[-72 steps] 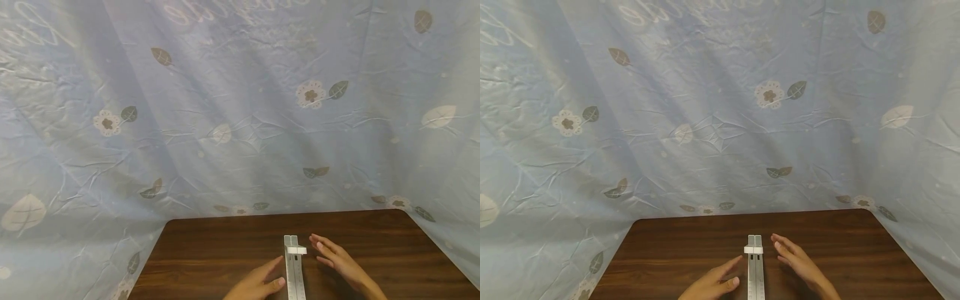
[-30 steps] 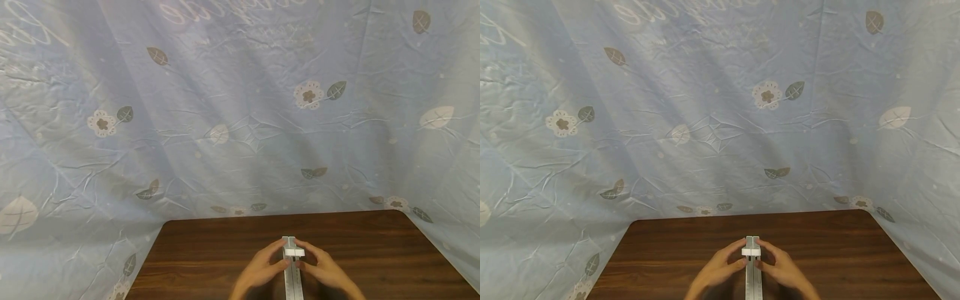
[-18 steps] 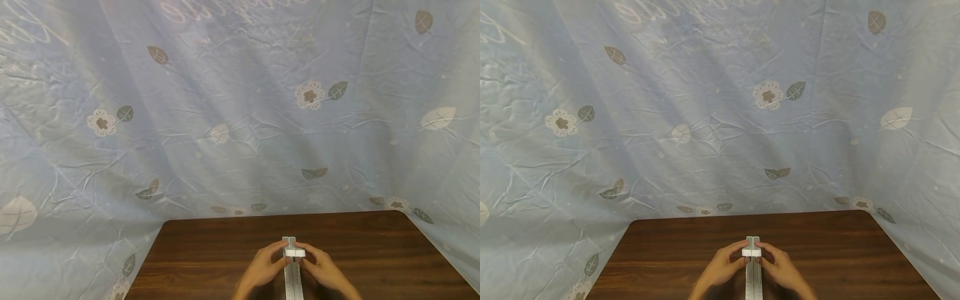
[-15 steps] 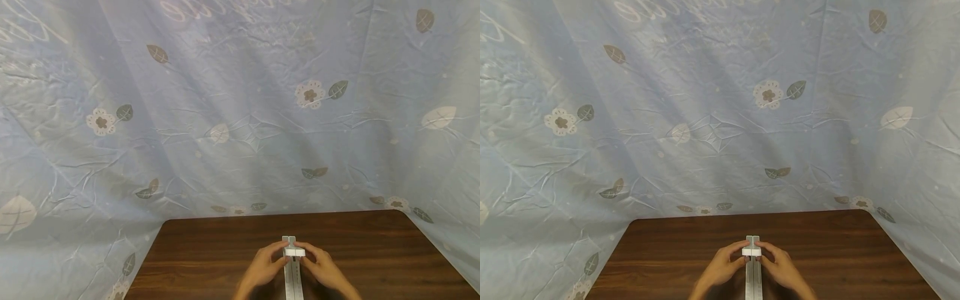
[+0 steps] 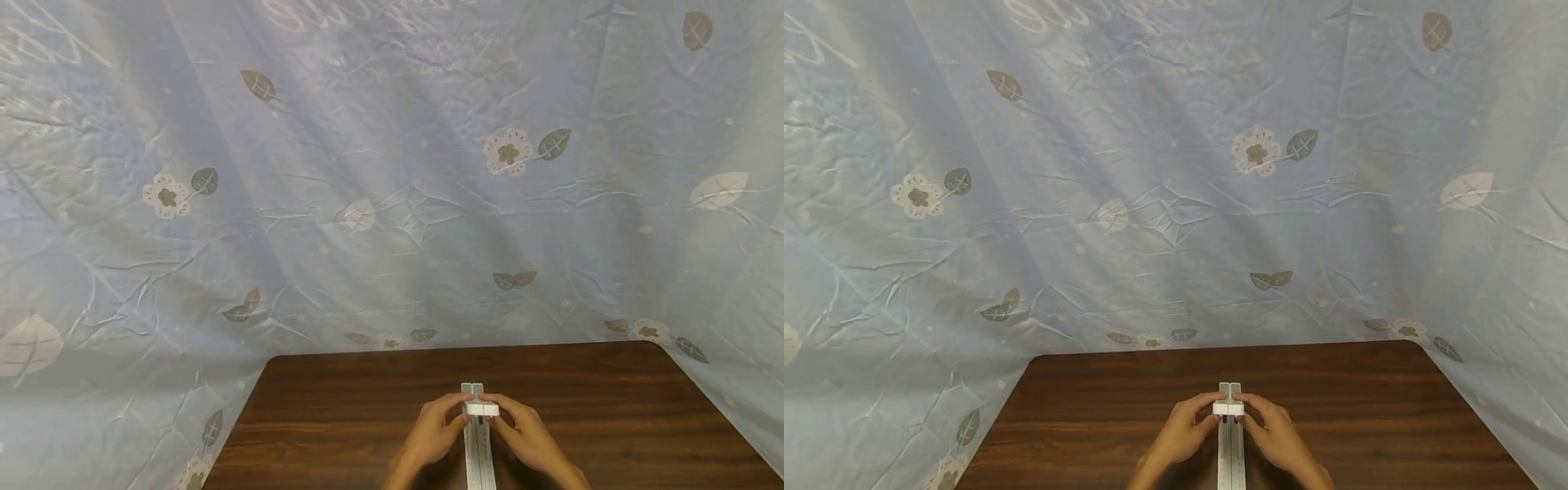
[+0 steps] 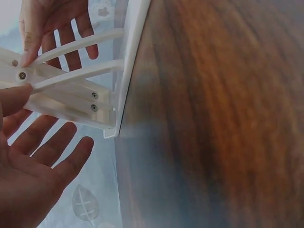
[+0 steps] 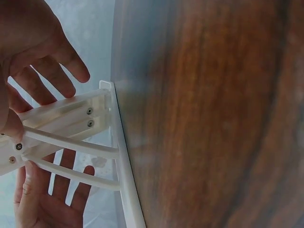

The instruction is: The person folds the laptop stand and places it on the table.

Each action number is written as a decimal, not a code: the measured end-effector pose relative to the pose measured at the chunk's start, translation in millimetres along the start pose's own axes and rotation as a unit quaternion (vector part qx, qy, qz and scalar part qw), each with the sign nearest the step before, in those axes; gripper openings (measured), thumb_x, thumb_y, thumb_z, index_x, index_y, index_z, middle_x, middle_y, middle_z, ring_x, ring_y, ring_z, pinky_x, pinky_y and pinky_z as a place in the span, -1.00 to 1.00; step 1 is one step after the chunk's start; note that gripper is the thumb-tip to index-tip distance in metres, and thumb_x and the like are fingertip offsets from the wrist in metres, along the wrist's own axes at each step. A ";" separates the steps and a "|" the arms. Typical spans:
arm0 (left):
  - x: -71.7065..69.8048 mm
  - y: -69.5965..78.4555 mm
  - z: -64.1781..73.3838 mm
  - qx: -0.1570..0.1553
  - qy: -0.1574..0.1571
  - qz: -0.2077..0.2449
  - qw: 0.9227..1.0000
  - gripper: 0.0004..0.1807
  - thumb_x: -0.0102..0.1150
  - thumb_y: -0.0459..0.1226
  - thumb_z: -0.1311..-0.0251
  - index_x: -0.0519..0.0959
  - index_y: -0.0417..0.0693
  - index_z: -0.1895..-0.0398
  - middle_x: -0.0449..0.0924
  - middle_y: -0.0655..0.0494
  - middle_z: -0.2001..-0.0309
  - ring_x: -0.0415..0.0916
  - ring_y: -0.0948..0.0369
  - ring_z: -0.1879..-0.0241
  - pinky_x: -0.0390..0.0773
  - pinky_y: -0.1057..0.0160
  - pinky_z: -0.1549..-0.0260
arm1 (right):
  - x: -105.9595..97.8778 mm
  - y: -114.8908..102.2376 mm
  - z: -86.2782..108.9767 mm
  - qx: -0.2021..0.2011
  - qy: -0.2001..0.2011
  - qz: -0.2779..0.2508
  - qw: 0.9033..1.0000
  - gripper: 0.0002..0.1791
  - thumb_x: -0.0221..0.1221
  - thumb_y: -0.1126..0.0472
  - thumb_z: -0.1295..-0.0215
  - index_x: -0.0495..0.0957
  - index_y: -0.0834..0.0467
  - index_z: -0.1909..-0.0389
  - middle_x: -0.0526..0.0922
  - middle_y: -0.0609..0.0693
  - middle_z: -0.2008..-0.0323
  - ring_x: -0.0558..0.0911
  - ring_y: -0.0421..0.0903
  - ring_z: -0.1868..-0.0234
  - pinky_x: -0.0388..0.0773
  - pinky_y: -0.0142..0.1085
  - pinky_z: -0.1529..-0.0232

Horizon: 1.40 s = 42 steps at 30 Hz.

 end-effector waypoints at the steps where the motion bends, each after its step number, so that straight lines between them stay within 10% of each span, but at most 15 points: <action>1: 0.3 -0.4 -0.1 0.002 0.002 -0.002 1.000 -0.62 0.27 -0.34 -0.49 0.66 -0.08 -0.32 0.72 -0.04 -0.29 0.65 -0.04 -0.34 0.62 -0.06 -0.38 | 0.1 0.1 -0.1 -0.005 -0.003 0.001 1.000 -0.58 0.20 0.31 -0.57 0.57 0.13 -0.39 0.70 0.18 -0.31 0.72 0.05 -0.23 0.75 0.01 -0.19; 25: -1.7 -1.7 -4.1 0.010 -0.011 -0.011 1.000 -0.66 0.18 -0.31 -0.55 0.66 -0.11 -0.30 0.74 -0.06 -0.25 0.68 0.01 -0.29 0.68 0.03 -0.31 | -4.8 -2.1 -6.5 -0.057 -0.020 0.053 0.997 -0.58 0.16 0.10 -0.64 0.60 0.23 -0.35 0.75 0.11 -0.26 0.73 0.20 -0.25 0.74 0.09 -0.20; 42: -5.7 1.7 -7.6 0.006 -0.020 -0.007 1.000 -0.68 0.14 -0.21 -0.59 0.70 -0.01 -0.27 0.77 0.01 -0.18 0.72 0.11 -0.21 0.72 0.15 -0.21 | -9.6 -8.3 -14.0 -0.052 -0.027 0.070 0.996 -0.67 0.18 0.30 -0.59 0.67 0.02 -0.26 0.80 0.03 -0.17 0.79 0.10 -0.16 0.78 0.02 -0.12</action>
Point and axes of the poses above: each hand's wrist, its own z-axis away from the middle knuckle, its own x-axis out of the palm, y = z × x, the point moved 2 cm from there along -z, towards the middle knuckle
